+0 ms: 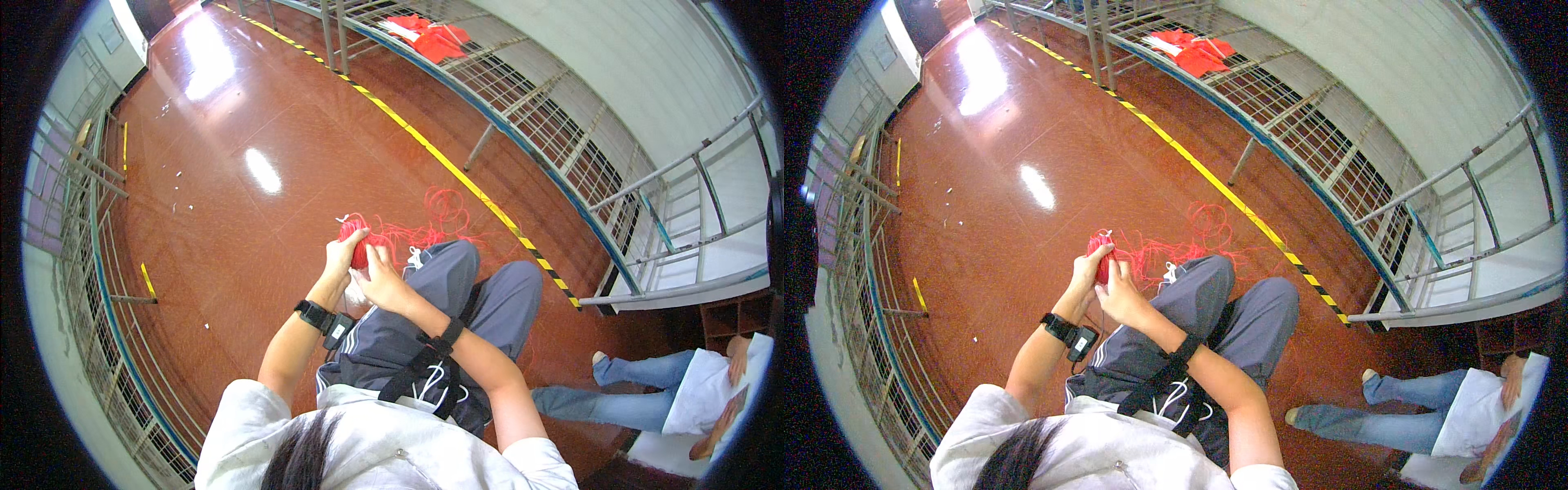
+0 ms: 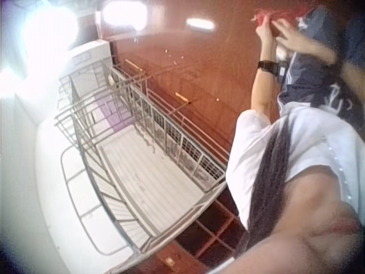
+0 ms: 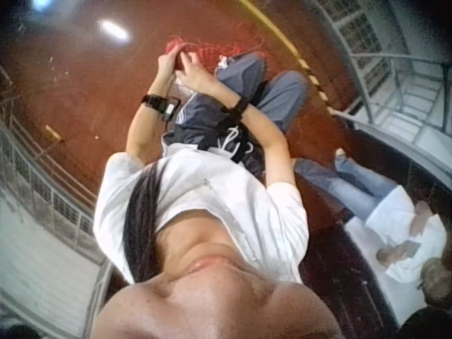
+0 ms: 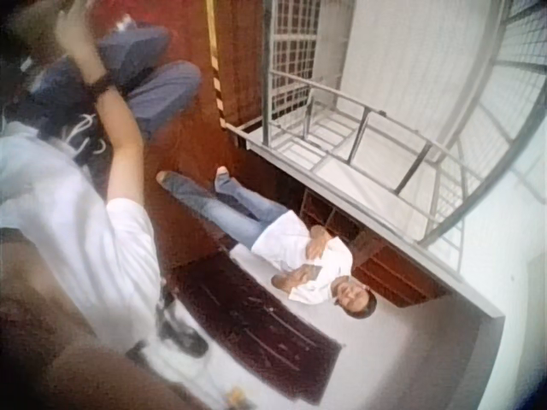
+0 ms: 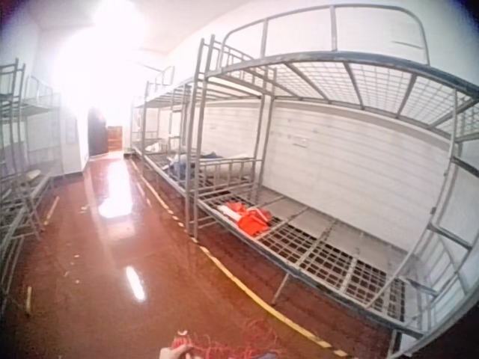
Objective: The person winds a red cable into a loop by hand while sitting on a red floor. They pull the loose end through the center of the coil multiple times to secure the bundle.
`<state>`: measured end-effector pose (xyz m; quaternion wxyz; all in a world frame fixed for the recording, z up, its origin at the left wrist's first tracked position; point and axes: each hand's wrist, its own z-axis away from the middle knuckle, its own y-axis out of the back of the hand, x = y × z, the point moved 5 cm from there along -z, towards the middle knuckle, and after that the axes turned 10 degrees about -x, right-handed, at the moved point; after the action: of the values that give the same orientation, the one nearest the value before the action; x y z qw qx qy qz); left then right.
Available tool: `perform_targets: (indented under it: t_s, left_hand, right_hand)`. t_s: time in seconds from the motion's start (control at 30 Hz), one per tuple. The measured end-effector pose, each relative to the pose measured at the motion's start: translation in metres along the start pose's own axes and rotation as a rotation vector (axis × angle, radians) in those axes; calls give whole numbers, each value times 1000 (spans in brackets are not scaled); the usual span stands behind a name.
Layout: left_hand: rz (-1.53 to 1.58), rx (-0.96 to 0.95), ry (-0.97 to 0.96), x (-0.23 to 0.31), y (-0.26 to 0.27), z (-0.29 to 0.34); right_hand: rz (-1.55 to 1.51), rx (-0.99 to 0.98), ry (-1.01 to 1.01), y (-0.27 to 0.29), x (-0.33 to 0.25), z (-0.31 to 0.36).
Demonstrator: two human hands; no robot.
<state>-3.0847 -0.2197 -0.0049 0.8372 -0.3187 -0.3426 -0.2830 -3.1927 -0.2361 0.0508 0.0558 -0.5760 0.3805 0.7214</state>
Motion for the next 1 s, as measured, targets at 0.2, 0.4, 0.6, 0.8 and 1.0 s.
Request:
perform_targets:
  t_s: [0.2, 0.4, 0.6, 0.8, 1.0]
  left_hand:
    - [-79, -199, -118, 12, 15, -5]
    - [-303, -345, -65, 29, 3, 13]
    - [-459, -339, -57, 29, 3, 20]
    - [92, -253, -229, 57, 19, -9]
    - [485, -447, -160, 84, -12, 1]
  right_hand:
    - [595, -179, 77, 28, -37, -2]
    - [1110, -111, 704, 57, -39, -11]
    - [704, -119, -57, 106, 24, -26]
    - [415, -607, 264, 57, 17, 2]
    - [50, -495, 254, 22, 35, -2]
